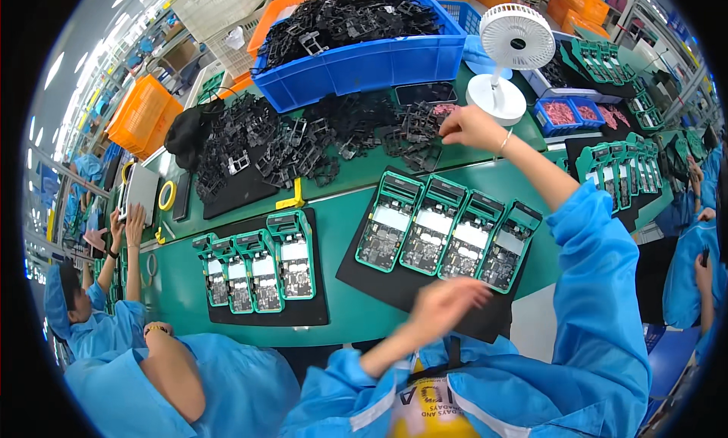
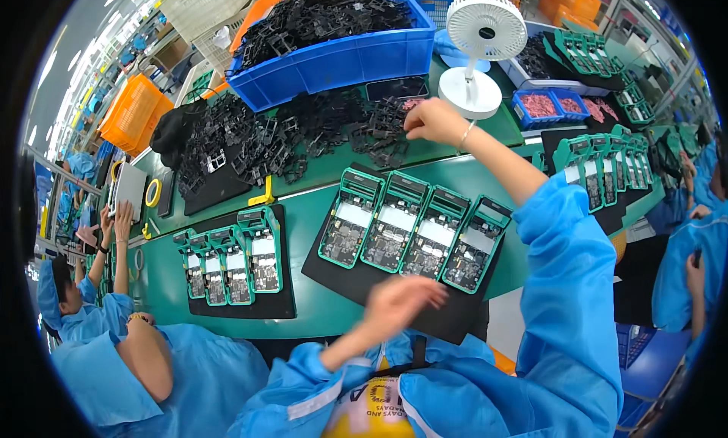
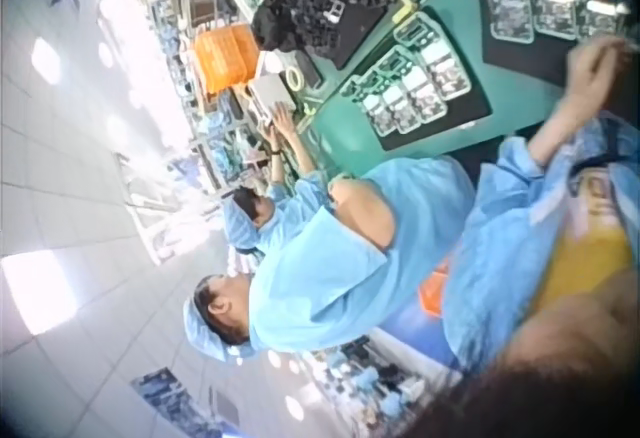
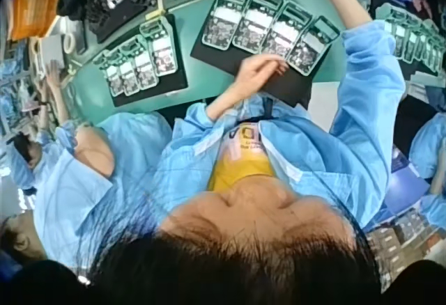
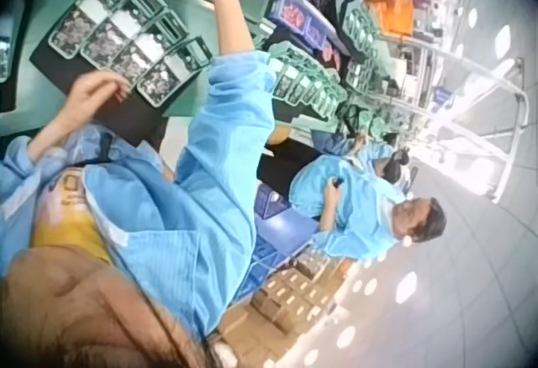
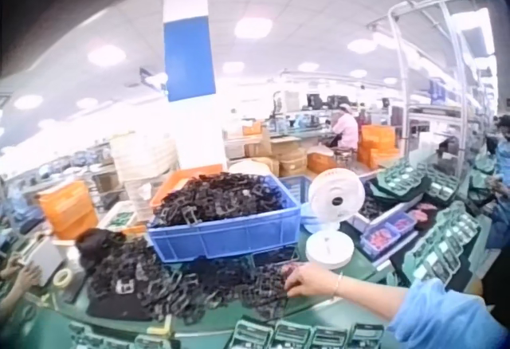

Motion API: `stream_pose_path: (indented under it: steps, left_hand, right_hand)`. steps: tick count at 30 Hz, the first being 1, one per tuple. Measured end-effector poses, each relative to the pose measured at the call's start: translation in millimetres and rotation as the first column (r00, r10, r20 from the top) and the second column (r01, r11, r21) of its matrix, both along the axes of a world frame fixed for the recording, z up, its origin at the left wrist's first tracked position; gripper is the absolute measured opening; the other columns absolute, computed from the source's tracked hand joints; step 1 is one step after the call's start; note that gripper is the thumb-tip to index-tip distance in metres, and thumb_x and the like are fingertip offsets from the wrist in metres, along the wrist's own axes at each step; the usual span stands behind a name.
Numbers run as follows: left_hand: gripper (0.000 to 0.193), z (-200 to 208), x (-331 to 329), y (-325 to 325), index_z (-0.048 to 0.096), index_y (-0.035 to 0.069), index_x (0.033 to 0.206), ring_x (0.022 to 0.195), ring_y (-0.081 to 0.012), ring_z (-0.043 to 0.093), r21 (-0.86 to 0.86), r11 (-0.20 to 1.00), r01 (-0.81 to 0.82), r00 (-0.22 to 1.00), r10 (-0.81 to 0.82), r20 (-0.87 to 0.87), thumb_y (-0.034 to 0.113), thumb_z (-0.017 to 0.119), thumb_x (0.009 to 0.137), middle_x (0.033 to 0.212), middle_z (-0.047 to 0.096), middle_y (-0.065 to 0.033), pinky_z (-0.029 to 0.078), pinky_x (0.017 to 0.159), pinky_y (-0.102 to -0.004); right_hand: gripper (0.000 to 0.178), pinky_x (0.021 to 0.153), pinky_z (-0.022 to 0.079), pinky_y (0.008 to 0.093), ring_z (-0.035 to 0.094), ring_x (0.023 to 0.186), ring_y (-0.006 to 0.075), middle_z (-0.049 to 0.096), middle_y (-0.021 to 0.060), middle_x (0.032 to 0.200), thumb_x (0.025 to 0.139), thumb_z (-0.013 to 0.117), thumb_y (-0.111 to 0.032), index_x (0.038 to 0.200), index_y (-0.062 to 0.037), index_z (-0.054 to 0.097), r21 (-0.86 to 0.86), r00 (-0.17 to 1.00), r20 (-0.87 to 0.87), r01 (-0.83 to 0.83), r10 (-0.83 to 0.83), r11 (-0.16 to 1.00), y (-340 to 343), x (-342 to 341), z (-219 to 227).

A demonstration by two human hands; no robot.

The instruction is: The recorder is assembling small black plastic components into green PCB housings at an electronics factory workbench.

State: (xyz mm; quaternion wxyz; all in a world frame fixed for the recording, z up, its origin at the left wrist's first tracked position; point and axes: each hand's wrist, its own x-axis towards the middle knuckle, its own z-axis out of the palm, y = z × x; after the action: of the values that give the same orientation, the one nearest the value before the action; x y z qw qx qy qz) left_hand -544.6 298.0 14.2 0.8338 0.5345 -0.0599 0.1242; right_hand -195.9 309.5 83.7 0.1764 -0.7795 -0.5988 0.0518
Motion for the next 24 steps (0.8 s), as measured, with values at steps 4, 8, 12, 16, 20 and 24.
stream_pose_path:
  steps: [4,8,12,16,20,24]
  left_hand:
    - [0.032,-24,0,119,0.052,-0.002,0.126,0.116,-0.0357,0.048,0.828,0.203,-0.523,0.623,0.753,0.210,0.012,0.052,0.097,0.120,0.056,-0.0191,0.039,0.098,-0.0445]
    - [0.062,-51,2,126,0.031,-0.010,0.142,0.116,-0.0388,0.044,0.856,0.427,-0.291,0.682,0.720,-0.127,0.026,0.055,0.098,0.126,0.051,-0.0234,0.034,0.102,-0.0462]
    - [0.068,-46,-21,94,0.021,-0.011,0.146,0.119,-0.0382,0.041,0.866,0.426,-0.261,0.683,0.716,-0.146,0.025,0.054,0.099,0.127,0.049,-0.0233,0.032,0.104,-0.0458]
    - [0.097,-45,-62,49,0.008,-0.010,0.150,0.126,-0.0423,0.035,0.822,0.543,-0.172,0.719,0.639,-0.272,0.029,0.071,0.087,0.139,0.038,-0.0281,0.026,0.109,-0.0502]
    - [0.110,-51,-76,16,0.010,-0.011,0.149,0.124,-0.0452,0.035,0.897,0.411,-0.162,0.773,0.618,-0.144,0.025,0.083,0.075,0.143,0.033,-0.0307,0.029,0.107,-0.0500]
    - [0.109,-50,-62,10,0.015,-0.012,0.147,0.122,-0.0445,0.037,0.917,0.370,-0.149,0.726,0.671,-0.153,0.022,0.085,0.071,0.141,0.033,-0.0307,0.033,0.104,-0.0486]
  right_hand:
    - [0.025,0.082,0.051,0.0373,0.061,0.095,0.0265,0.067,0.0063,0.098,0.074,0.077,-0.019,0.097,-0.0087,0.073,0.048,0.957,0.076,-0.283,0.279,0.958,-15,-8,-27]
    - [0.022,0.083,0.049,0.0395,0.056,0.099,0.0267,0.061,0.0049,0.097,0.075,0.076,-0.018,0.092,-0.0088,0.066,-0.023,0.971,0.082,-0.224,0.225,0.974,-13,1,-47]
    - [0.020,0.081,0.049,0.0404,0.058,0.092,0.0274,0.059,0.0054,0.089,0.077,0.074,-0.015,0.091,-0.0093,0.061,-0.016,0.970,0.053,-0.236,0.236,0.972,-11,7,-52]
    - [0.029,0.077,0.049,0.0398,0.059,0.087,0.0257,0.060,0.0040,0.081,0.079,0.073,-0.015,0.107,-0.0114,0.064,-0.047,0.983,0.008,-0.182,0.182,0.982,-8,12,-57]
    - [0.028,0.080,0.049,0.0390,0.058,0.091,0.0284,0.059,0.0072,0.089,0.072,0.078,-0.015,0.096,-0.0091,0.065,0.003,0.987,0.011,-0.158,0.158,0.987,-4,21,-56]
    - [0.016,0.077,0.051,0.0345,0.063,0.084,0.0272,0.065,0.0081,0.088,0.072,0.077,-0.011,0.083,-0.0046,0.067,0.188,0.995,-0.017,-0.089,0.094,0.978,-10,24,-51]
